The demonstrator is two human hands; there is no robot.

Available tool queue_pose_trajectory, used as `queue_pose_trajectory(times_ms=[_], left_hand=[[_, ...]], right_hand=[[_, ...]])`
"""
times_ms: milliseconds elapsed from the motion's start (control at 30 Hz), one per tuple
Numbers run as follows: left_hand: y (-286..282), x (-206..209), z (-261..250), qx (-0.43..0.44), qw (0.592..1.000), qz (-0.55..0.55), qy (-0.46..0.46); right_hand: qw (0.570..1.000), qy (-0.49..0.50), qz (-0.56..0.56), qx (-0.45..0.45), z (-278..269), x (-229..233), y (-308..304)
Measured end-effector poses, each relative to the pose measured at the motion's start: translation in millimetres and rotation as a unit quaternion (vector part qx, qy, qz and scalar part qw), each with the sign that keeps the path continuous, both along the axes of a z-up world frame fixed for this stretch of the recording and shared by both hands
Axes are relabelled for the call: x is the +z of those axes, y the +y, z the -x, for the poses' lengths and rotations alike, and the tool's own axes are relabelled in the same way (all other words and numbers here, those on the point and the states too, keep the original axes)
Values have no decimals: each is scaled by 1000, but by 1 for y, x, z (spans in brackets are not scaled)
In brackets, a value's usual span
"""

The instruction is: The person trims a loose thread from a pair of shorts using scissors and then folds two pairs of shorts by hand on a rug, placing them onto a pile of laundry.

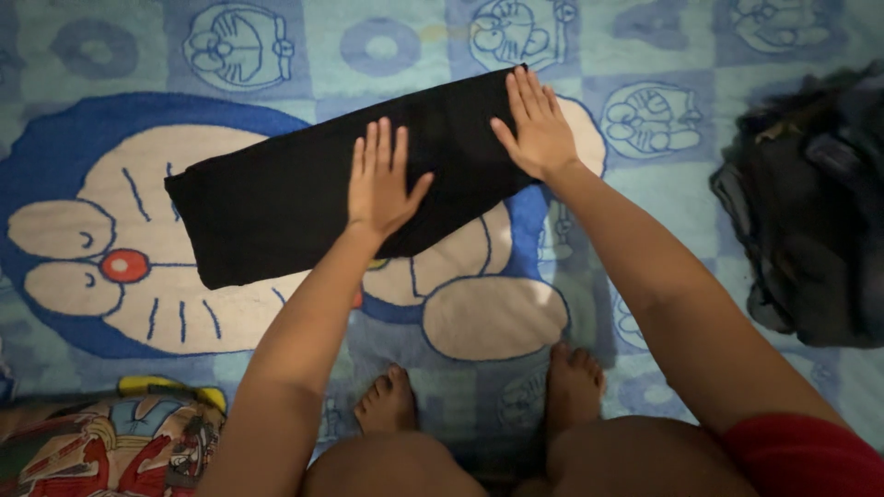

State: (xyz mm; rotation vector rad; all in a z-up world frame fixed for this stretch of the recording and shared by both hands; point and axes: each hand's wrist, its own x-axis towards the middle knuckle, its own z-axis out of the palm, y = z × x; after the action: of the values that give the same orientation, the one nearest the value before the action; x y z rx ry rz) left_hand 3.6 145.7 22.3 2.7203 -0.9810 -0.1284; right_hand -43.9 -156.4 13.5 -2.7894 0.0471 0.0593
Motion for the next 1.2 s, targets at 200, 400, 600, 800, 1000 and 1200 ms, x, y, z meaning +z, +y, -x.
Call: queue_pose_trajectory(times_ms=[200,400,600,800,1000,1200], left_hand=[[26,-1,12,24,999,25,10],[21,1,44,14,996,63,-67],[-4,3,67,25,985,169,-16],[16,-1,65,50,983,178,-10],[28,-24,58,74,941,297,143],[21,18,12,246,644,507,518]], right_hand=[[996,-6,-56,-63,30,-9,-24],[934,34,-227,-275,44,-30,-24],[887,115,-352,-276,44,11,-39],[891,10,-349,-290,67,27,-109],[900,-180,-256,-304,92,44,-163],[931,-222,-210,-198,59,130,15]])
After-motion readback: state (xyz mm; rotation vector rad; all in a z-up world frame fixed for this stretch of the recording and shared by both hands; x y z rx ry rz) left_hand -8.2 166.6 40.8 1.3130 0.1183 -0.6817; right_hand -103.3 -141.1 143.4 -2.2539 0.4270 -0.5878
